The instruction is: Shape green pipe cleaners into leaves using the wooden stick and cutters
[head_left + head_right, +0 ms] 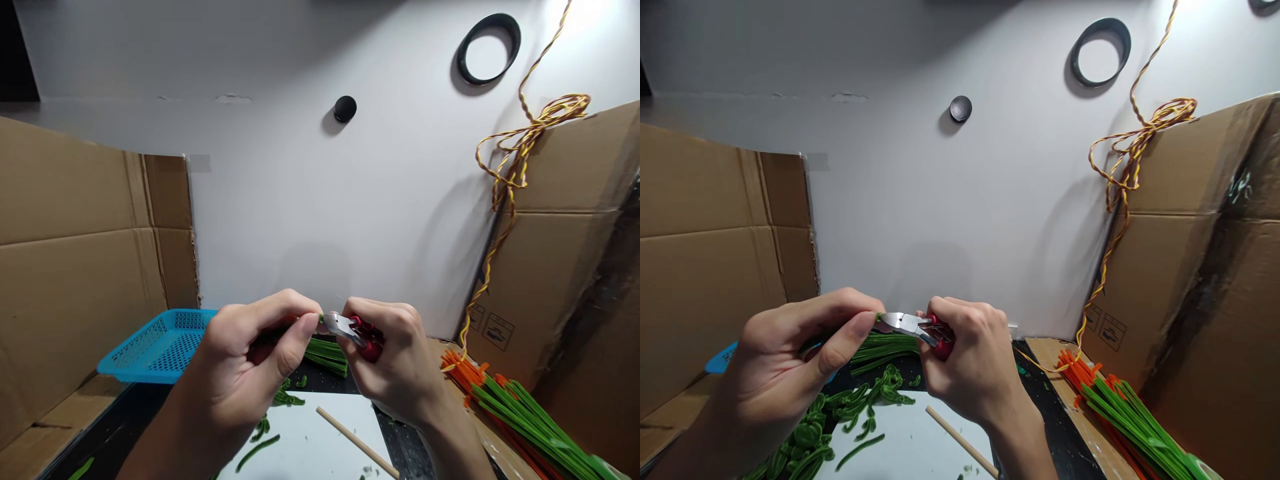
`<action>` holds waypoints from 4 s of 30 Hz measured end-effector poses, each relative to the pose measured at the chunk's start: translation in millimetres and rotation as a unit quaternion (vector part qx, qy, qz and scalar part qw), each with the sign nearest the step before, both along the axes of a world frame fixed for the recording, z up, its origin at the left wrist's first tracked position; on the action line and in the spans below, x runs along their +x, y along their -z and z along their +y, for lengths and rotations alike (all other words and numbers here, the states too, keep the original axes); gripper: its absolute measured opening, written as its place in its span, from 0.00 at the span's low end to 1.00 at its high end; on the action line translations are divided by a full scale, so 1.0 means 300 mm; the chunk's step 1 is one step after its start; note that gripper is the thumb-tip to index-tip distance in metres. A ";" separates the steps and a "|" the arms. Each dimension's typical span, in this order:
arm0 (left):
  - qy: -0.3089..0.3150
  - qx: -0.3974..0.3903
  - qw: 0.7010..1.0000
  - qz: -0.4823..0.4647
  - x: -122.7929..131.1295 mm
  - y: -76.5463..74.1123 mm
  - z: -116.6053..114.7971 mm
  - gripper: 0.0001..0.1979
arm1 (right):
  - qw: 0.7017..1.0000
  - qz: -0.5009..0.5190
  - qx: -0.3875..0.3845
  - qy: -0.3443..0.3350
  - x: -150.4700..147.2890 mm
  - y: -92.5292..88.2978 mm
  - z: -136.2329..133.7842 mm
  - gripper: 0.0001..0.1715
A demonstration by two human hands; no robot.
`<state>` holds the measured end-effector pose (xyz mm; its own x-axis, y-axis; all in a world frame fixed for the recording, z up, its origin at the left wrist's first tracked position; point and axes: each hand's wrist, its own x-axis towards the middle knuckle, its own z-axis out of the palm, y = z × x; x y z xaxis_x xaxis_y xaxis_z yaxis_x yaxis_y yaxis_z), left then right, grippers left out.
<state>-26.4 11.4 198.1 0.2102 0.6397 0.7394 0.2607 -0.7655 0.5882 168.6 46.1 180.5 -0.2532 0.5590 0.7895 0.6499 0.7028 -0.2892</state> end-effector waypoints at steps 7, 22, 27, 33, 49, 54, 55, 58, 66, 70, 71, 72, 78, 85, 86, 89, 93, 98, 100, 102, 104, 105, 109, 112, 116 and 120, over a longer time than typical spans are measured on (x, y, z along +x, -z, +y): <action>-0.014 0.010 1.000 -0.004 -0.003 0.008 0.007 0.16 | 1.000 0.021 -0.007 -0.005 -0.005 0.004 0.004 0.11; 0.001 -0.020 1.000 -0.019 0.001 0.009 0.000 0.17 | 1.000 0.003 0.012 0.004 0.007 0.000 -0.003 0.07; 0.000 -0.013 1.000 -0.015 0.000 0.006 0.002 0.17 | 1.000 0.002 0.020 0.013 0.006 0.000 -0.004 0.07; -0.002 -0.010 1.000 -0.014 0.002 0.007 0.000 0.16 | 0.999 -0.005 0.026 0.027 0.004 -0.003 -0.003 0.08; -0.027 -0.021 0.999 -0.027 0.006 0.008 -0.004 0.15 | 0.983 0.175 0.021 0.047 0.009 -0.005 -0.008 0.19; -0.017 -0.060 0.998 -0.019 0.008 0.004 -0.006 0.09 | 0.974 0.216 -0.019 -0.072 0.025 -0.034 -0.042 0.18; -0.010 -0.067 0.998 -0.012 0.007 0.003 -0.005 0.09 | 0.971 0.213 -0.045 -0.103 0.026 -0.037 -0.051 0.16; 0.012 -0.078 0.997 0.004 0.005 0.001 0.007 0.09 | 0.954 0.181 -0.139 -0.195 0.019 -0.033 -0.065 0.12; 0.052 -0.145 0.987 0.043 -0.012 0.001 0.039 0.06 | 0.917 0.214 -0.204 -0.266 -0.046 0.002 -0.020 0.15; 0.055 -0.135 0.984 0.100 -0.022 -0.009 0.040 0.03 | 0.932 0.189 -0.194 -0.239 -0.051 -0.005 -0.005 0.15; 0.045 -0.128 0.984 0.111 -0.023 -0.012 0.040 0.03 | 0.936 0.200 -0.188 -0.221 -0.048 -0.006 -0.002 0.15; 0.036 -0.127 0.983 0.128 -0.024 -0.014 0.040 0.03 | 0.939 0.216 -0.177 -0.199 -0.044 -0.008 0.002 0.15; -0.023 -0.077 0.987 0.141 -0.033 -0.012 0.049 0.05 | 0.989 0.137 -0.062 -0.013 0.013 -0.009 0.024 0.05; -0.094 0.024 0.990 0.104 -0.043 -0.014 0.065 0.09 | 0.892 -0.295 -0.343 -0.019 0.018 0.110 0.124 0.11; -0.098 0.040 0.990 0.097 -0.045 -0.015 0.067 0.08 | 0.880 -0.308 -0.361 -0.011 0.004 0.134 0.148 0.11; -0.115 0.083 0.987 0.080 -0.053 -0.017 0.071 0.06 | 0.869 -0.313 -0.383 0.018 -0.031 0.200 0.218 0.08; -0.124 0.091 0.983 0.097 -0.059 -0.026 0.063 0.13 | 0.837 -0.324 -0.441 0.001 -0.018 0.278 0.288 0.13; -0.124 0.079 0.983 0.112 -0.050 -0.039 0.049 0.20 | 0.814 -0.309 -0.492 -0.017 0.052 0.347 0.328 0.02; -0.122 0.070 0.983 0.117 -0.049 -0.040 0.049 0.19 | 0.806 -0.292 -0.514 -0.027 0.075 0.348 0.330 0.04; -0.118 0.067 0.984 0.117 -0.051 -0.038 0.051 0.20 | 0.799 -0.276 -0.533 -0.038 0.092 0.334 0.327 0.05; -0.112 0.059 0.985 0.117 -0.054 -0.036 0.054 0.23 | 0.797 -0.262 -0.542 -0.047 0.104 0.312 0.320 0.04; -0.108 0.059 0.986 0.115 -0.055 -0.035 0.056 0.24 | 0.797 -0.257 -0.544 -0.051 0.108 0.300 0.317 0.04; -0.094 0.068 0.988 0.105 -0.058 -0.032 0.061 0.22 | 0.817 -0.248 -0.517 -0.063 0.109 0.262 0.306 0.07; -0.094 0.054 0.988 0.113 -0.056 -0.029 0.064 0.21 | 0.830 -0.252 -0.491 -0.083 0.100 0.247 0.303 0.11; -0.088 0.051 0.989 0.105 -0.055 -0.024 0.071 0.23 | 0.832 -0.276 -0.475 -0.075 0.096 0.243 0.303 0.20; -0.083 0.063 0.988 0.114 -0.056 -0.022 0.073 0.19 | 0.861 -0.262 -0.434 -0.027 0.107 0.239 0.302 0.20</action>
